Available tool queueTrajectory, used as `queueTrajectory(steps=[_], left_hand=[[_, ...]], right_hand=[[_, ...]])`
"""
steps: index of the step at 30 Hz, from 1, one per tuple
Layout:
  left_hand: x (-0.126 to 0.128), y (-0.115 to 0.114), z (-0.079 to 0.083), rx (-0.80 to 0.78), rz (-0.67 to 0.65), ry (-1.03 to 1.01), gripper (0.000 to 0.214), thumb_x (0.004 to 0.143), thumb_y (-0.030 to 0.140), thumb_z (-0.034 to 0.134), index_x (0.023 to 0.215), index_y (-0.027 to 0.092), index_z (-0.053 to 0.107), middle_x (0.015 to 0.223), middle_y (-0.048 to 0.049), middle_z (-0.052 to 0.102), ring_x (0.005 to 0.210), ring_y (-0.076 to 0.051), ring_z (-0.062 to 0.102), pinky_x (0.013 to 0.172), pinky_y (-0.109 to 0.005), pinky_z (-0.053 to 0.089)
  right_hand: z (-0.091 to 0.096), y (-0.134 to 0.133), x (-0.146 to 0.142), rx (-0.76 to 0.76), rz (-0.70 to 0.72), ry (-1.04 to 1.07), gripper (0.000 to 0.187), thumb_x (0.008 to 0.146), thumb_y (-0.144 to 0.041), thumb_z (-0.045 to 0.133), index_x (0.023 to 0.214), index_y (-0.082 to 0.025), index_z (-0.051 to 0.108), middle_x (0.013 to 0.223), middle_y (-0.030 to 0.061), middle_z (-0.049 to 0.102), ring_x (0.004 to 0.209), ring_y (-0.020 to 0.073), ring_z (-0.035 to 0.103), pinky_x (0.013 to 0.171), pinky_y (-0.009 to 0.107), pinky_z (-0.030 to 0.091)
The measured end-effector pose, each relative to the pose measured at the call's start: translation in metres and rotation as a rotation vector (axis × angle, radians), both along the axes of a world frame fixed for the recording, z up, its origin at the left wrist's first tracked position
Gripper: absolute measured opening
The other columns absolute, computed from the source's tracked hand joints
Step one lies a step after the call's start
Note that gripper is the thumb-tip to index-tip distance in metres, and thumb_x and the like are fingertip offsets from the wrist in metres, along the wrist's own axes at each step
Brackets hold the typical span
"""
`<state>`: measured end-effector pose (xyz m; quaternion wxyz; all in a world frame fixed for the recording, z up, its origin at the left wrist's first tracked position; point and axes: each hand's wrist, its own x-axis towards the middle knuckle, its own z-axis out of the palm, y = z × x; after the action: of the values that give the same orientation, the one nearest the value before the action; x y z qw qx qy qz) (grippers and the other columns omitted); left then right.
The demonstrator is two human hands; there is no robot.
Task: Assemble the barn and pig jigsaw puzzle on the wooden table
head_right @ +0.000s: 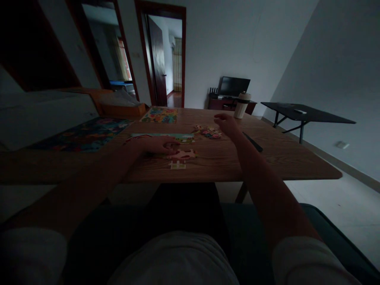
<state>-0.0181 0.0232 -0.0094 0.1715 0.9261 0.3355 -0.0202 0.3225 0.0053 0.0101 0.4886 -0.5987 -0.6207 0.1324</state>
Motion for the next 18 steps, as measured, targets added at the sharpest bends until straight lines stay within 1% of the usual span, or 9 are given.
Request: queueTrajectory(steps=[2,3,5,7,9,11,13,16,18], left_hand=[[-0.001,0.004,-0.001,-0.027,0.021,0.007,0.086,0.081,0.075,0.057,0.151,0.026,0.049,0.151,-0.0078,0.054,0.129,-0.026,0.054,0.107,-0.032,0.040],[-0.001,0.004,0.000,-0.044,0.024,0.012,0.086,0.081,0.075,0.057,0.152,0.027,0.048,0.152,-0.0072,0.053,0.129,-0.026,0.054,0.108,-0.033,0.040],[-0.001,0.002,0.003,-0.065,0.027,0.028,0.087,0.080,0.075,0.057,0.152,0.028,0.047,0.154,-0.0069,0.051,0.131,-0.027,0.053,0.109,-0.034,0.039],[-0.001,0.000,0.008,-0.071,0.028,0.043,0.087,0.080,0.075,0.057,0.153,0.028,0.046,0.155,-0.0073,0.050,0.133,-0.028,0.051,0.109,-0.035,0.039],[0.001,0.000,0.013,-0.073,0.033,0.063,0.087,0.080,0.074,0.058,0.153,0.028,0.045,0.155,-0.0078,0.049,0.133,-0.028,0.051,0.110,-0.036,0.038],[0.004,0.003,0.018,-0.084,0.051,0.095,0.088,0.079,0.073,0.061,0.154,0.028,0.044,0.154,-0.0086,0.051,0.131,-0.029,0.052,0.108,-0.038,0.039],[0.007,0.008,0.021,-0.097,0.060,0.139,0.089,0.077,0.071,0.066,0.153,0.028,0.046,0.151,-0.0095,0.054,0.128,-0.030,0.055,0.107,-0.039,0.041],[0.007,0.016,0.022,-0.041,0.089,0.155,0.085,0.074,0.066,0.072,0.148,0.028,0.053,0.147,-0.0096,0.058,0.127,-0.032,0.056,0.107,-0.041,0.041],[0.001,0.019,0.019,0.062,0.169,0.087,0.075,0.078,0.063,0.069,0.144,0.030,0.057,0.147,-0.0081,0.058,0.129,-0.032,0.055,0.107,-0.041,0.041]], right_hand=[[-0.007,0.021,0.019,-0.120,-0.100,0.146,0.034,0.090,-0.029,0.055,0.118,-0.017,0.071,0.110,0.0114,0.073,0.084,0.0198,0.067,0.072,0.032,0.052],[-0.014,0.028,0.025,-0.168,-0.113,0.138,0.036,0.091,-0.027,0.053,0.120,-0.017,0.070,0.113,0.0117,0.073,0.086,0.0197,0.068,0.072,0.031,0.053],[-0.031,0.037,0.029,-0.260,-0.097,0.012,0.035,0.090,-0.025,0.057,0.120,-0.015,0.070,0.111,0.0125,0.074,0.091,0.0209,0.069,0.076,0.031,0.054],[-0.047,0.041,0.027,-0.313,-0.046,-0.062,0.030,0.085,-0.026,0.066,0.112,-0.015,0.074,0.106,0.0123,0.075,0.094,0.0239,0.071,0.082,0.033,0.055],[-0.057,0.042,0.025,-0.335,-0.006,-0.199,0.035,0.082,-0.030,0.073,0.114,-0.016,0.075,0.112,0.0130,0.075,0.103,0.0279,0.070,0.093,0.037,0.053],[-0.061,0.041,0.026,-0.331,0.029,-0.361,0.040,0.083,-0.034,0.073,0.119,-0.017,0.074,0.122,0.0141,0.072,0.112,0.0298,0.067,0.102,0.039,0.049],[-0.060,0.039,0.027,-0.316,0.068,-0.454,0.037,0.085,-0.034,0.071,0.118,-0.018,0.074,0.126,0.0146,0.069,0.115,0.0293,0.066,0.105,0.039,0.048],[-0.057,0.033,0.030,-0.311,0.101,-0.439,0.027,0.087,-0.034,0.069,0.107,-0.018,0.076,0.123,0.0150,0.070,0.110,0.0283,0.067,0.103,0.040,0.049],[-0.054,0.027,0.031,-0.335,0.102,-0.366,0.027,0.087,-0.038,0.071,0.102,-0.017,0.076,0.120,0.0157,0.071,0.107,0.0286,0.068,0.100,0.041,0.051]])
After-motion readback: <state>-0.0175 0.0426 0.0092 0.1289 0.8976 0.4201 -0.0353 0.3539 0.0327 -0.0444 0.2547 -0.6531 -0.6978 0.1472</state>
